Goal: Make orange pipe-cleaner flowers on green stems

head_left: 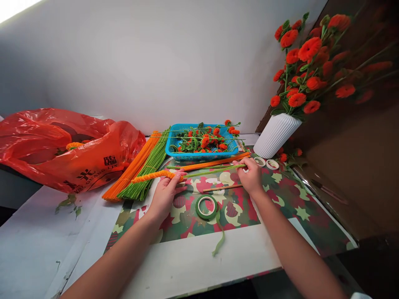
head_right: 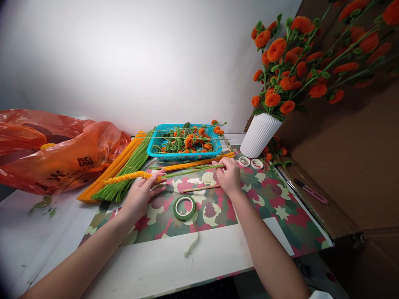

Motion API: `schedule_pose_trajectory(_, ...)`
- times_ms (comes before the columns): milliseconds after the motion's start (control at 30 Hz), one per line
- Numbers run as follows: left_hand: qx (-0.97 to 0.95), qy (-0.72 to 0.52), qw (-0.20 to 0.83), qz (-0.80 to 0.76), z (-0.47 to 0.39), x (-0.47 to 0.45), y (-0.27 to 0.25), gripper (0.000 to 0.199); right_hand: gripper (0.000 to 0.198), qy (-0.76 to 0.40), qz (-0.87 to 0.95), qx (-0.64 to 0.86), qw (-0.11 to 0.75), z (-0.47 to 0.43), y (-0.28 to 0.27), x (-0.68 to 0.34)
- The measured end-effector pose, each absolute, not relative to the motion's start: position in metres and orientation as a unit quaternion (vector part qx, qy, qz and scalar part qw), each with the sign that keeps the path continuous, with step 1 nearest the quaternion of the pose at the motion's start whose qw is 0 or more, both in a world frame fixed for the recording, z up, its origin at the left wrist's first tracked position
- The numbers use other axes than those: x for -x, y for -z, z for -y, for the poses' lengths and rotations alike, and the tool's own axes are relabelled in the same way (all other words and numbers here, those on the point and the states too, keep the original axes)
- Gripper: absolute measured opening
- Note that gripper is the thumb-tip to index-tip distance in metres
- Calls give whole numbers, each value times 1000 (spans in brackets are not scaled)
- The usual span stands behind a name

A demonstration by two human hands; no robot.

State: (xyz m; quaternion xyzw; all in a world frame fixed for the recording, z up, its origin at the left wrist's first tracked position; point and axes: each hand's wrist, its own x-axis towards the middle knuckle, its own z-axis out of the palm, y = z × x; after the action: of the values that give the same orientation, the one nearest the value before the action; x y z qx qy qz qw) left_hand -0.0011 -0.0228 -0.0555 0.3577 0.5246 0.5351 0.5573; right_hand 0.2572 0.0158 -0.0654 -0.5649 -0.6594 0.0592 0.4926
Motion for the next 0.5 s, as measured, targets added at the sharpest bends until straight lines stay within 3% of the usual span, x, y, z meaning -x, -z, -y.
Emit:
schedule_pose_trajectory(300, -295, -552, 611, -484, 20, 3, 57, 37, 37, -137, 552, 535, 625, -16, 62, -264)
schedule_pose_trajectory(500, -270, -537, 661, -449, 23, -1, 54, 28, 38, -318, 562, 482, 593, -2, 56, -247)
